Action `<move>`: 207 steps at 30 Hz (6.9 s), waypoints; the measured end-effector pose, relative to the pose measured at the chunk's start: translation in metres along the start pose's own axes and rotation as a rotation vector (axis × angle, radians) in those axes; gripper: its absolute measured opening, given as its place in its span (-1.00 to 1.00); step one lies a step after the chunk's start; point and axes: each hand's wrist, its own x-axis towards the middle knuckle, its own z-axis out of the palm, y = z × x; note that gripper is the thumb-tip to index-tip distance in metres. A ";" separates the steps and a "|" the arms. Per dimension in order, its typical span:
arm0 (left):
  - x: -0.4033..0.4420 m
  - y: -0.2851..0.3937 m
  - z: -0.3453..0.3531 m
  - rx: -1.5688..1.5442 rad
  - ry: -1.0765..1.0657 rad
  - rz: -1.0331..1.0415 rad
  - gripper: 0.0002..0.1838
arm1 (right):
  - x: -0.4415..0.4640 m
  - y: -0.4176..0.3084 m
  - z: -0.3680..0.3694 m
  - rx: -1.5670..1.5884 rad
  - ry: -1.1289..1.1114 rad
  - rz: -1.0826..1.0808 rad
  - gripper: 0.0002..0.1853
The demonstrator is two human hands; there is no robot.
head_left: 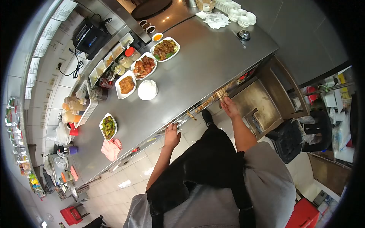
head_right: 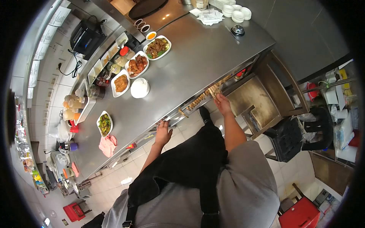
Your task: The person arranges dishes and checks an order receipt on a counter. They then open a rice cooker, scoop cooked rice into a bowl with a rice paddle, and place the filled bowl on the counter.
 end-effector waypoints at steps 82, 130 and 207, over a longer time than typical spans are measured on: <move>0.127 -0.034 -0.135 -1.568 0.644 -0.526 0.00 | 0.044 0.048 0.361 -0.942 -0.894 0.185 -0.64; -0.187 -0.221 -0.091 -0.826 1.414 -1.015 -0.61 | 0.249 0.044 0.677 -1.929 -0.449 -0.973 -0.59; -0.079 -0.198 -0.084 -0.072 0.756 -0.457 -0.44 | -0.109 0.092 0.419 -2.050 -0.800 -0.977 0.21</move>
